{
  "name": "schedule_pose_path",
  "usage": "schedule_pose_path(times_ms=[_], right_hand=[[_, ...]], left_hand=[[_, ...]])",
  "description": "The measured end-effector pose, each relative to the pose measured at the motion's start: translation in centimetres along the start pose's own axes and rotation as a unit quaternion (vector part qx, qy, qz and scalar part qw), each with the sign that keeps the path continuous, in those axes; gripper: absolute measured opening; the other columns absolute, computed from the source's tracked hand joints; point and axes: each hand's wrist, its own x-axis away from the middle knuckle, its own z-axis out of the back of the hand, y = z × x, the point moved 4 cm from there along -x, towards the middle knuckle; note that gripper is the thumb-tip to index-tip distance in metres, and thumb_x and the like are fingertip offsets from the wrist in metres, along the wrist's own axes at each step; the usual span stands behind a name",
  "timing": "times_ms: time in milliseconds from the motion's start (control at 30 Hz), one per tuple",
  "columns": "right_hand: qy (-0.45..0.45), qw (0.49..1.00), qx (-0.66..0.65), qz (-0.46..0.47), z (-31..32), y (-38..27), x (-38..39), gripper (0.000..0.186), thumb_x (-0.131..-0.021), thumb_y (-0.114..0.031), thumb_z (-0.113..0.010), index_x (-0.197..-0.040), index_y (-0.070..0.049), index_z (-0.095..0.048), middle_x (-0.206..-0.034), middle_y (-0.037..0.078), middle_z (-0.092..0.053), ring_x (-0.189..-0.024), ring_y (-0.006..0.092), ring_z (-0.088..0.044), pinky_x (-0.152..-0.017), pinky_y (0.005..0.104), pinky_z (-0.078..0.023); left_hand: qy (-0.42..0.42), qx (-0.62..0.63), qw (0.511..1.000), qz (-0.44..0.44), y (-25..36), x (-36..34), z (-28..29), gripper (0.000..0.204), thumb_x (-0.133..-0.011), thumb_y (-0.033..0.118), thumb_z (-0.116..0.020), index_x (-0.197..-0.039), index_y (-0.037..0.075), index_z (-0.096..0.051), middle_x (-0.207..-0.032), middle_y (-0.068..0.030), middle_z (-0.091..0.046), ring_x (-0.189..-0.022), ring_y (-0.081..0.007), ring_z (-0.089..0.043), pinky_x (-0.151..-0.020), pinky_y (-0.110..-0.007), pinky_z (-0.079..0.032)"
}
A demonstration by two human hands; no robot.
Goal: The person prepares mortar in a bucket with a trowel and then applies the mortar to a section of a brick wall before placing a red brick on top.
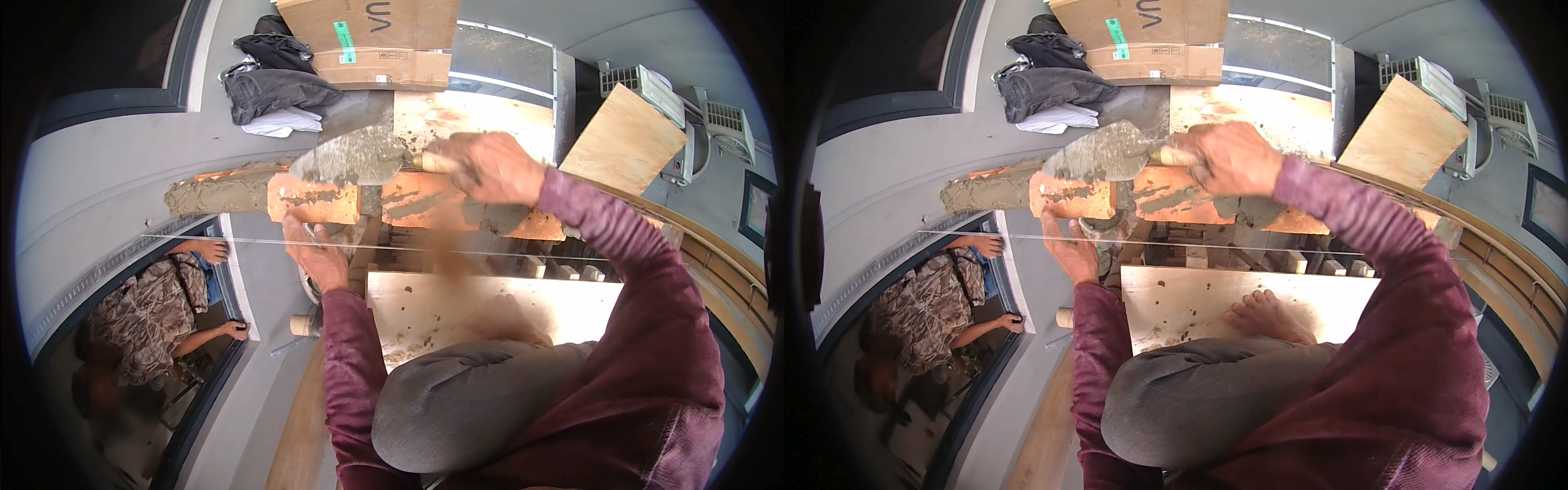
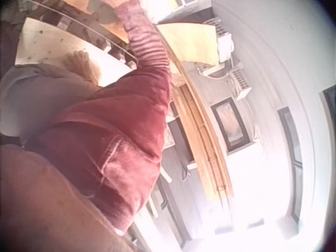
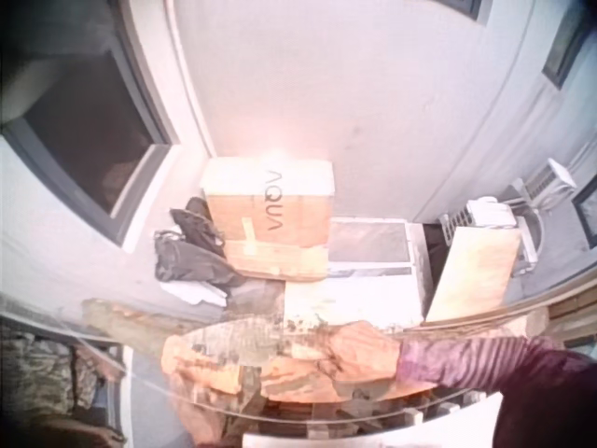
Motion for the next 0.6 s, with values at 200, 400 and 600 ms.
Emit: schedule_pose_path(times_ms=[200, 400, 600], right_hand=[[0.106, 0.988, 0.086, 0.070, -2.5, -2.2, 2.1, 0.062, -0.077, -0.023, -0.068, -0.133, -0.007, -0.049, -0.095, 0.012, -0.058, -0.078, 0.0306, -0.062, -0.062, 0.0387, -0.053], [0.184, 0.967, 0.064, 0.162, -0.8, -6.7, -1.6, 0.072, -0.077, -0.030, -0.070, -0.136, -0.002, -0.040, -0.101, 0.018, -0.054, -0.073, 0.0333, -0.064, -0.064, 0.0410, -0.053], [-0.026, 0.977, 0.141, 0.155, -4.9, -8.5, -3.8, 0.081, -0.081, -0.037, -0.067, -0.146, -0.012, -0.026, -0.100, 0.019, -0.053, -0.071, 0.0345, -0.064, -0.062, 0.0442, -0.053]], left_hand=[[-0.066, 0.446, 0.851, 0.270, -0.3, 1.1, -3.5, 0.066, -0.092, 0.008, -0.059, -0.147, -0.004, -0.023, -0.150, -0.0185, -0.032, -0.137, -0.0252, -0.033, -0.110, -0.034, -0.030], [-0.033, 0.518, 0.806, 0.285, 0.1, 2.7, -5.7, 0.075, -0.088, 0.004, -0.064, -0.147, -0.006, -0.020, -0.146, -0.0188, -0.039, -0.132, -0.0226, -0.041, -0.107, -0.031, -0.033], [-0.036, 0.479, 0.817, 0.320, 0.9, 2.5, -5.0, 0.074, -0.087, -0.001, -0.064, -0.147, -0.006, -0.021, -0.141, -0.0188, -0.045, -0.123, -0.0223, -0.049, -0.102, -0.031, -0.040]])
